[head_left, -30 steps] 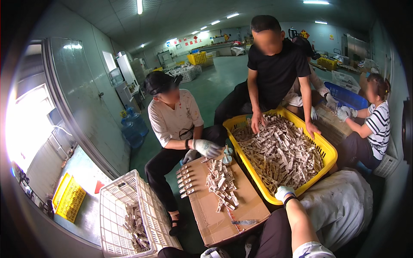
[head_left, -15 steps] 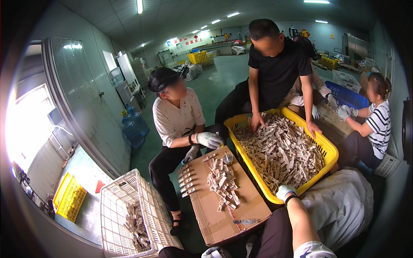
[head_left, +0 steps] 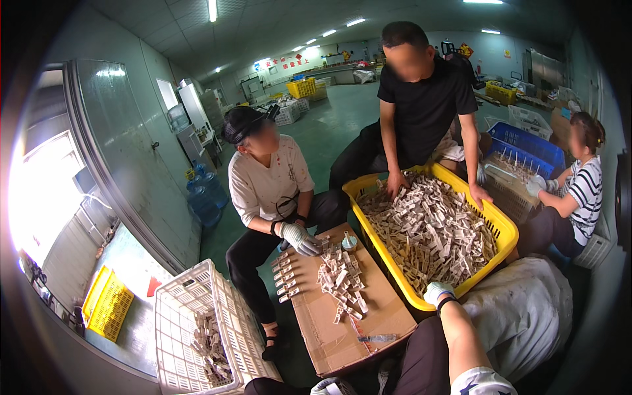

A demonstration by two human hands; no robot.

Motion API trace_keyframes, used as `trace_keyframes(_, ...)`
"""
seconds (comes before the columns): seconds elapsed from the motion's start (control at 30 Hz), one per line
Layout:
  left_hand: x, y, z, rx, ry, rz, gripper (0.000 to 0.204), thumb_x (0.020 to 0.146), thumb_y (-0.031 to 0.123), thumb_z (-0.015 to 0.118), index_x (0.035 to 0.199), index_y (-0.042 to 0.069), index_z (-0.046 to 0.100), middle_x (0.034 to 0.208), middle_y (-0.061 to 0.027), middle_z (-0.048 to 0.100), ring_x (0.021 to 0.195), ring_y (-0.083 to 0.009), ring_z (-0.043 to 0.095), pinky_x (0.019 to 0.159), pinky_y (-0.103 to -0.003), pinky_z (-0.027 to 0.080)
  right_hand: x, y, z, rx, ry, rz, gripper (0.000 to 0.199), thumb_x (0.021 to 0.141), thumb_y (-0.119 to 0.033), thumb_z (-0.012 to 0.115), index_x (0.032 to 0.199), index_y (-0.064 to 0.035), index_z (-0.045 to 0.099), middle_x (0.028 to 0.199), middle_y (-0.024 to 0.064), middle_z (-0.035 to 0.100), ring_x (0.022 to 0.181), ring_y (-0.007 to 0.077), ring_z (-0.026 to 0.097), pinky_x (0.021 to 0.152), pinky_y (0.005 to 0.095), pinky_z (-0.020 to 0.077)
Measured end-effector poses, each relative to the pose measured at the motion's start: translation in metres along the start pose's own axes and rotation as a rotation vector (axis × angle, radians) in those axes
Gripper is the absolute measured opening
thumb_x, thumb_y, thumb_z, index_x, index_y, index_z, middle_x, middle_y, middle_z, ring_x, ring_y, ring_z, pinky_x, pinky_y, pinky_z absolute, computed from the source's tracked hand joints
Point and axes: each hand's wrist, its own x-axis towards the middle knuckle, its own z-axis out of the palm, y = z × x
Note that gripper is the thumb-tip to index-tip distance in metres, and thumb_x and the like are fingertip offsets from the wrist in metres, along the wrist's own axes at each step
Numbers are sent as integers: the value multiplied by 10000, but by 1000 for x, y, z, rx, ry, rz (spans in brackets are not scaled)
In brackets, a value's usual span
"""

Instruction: Sorting and organizing small manufactured plastic components from a bulk bin into separate crates on a factory floor.

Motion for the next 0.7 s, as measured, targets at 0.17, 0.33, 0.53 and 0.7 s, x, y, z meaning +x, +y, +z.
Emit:
trace_keyframes(0.17, -1, 2, 0, 3, -3, -8, 227, 922, 44, 450, 992, -22, 655, 879, -117, 675, 792, -247, 643, 739, -321, 533, -6, -4, -6, -11, -13, -12, 389, 822, -311, 531, 1127, -123, 682, 1211, 90, 641, 1126, 257, 615, 923, 386, 486)
trace_keyframes(0.33, 1, 0, 0, -10, 4, -11, 210, 919, 50, 470, 985, -20, 656, 866, -117, 677, 765, -244, 645, 718, -320, 536, -5, -2, -4, 2, -9, -5, 383, 821, -310, 533, 1120, -124, 684, 1198, 94, 647, 1118, 262, 619, 919, 388, 488)
trace_keyframes(0.53, 4, -3, -1, -63, -9, -44, 193, 919, 71, 487, 955, -21, 653, 818, -115, 670, 714, -247, 638, 673, -324, 535, -5, -2, -3, 6, 6, -15, 376, 824, -312, 534, 1109, -122, 689, 1190, 98, 650, 1108, 271, 624, 912, 389, 489)
trace_keyframes(0.7, 2, -2, 0, -61, -11, -53, 197, 923, 77, 482, 957, -17, 652, 817, -109, 670, 711, -238, 636, 670, -318, 533, -3, -2, -1, 11, 13, -12, 375, 823, -312, 534, 1104, -120, 692, 1187, 100, 651, 1106, 274, 625, 912, 389, 489)
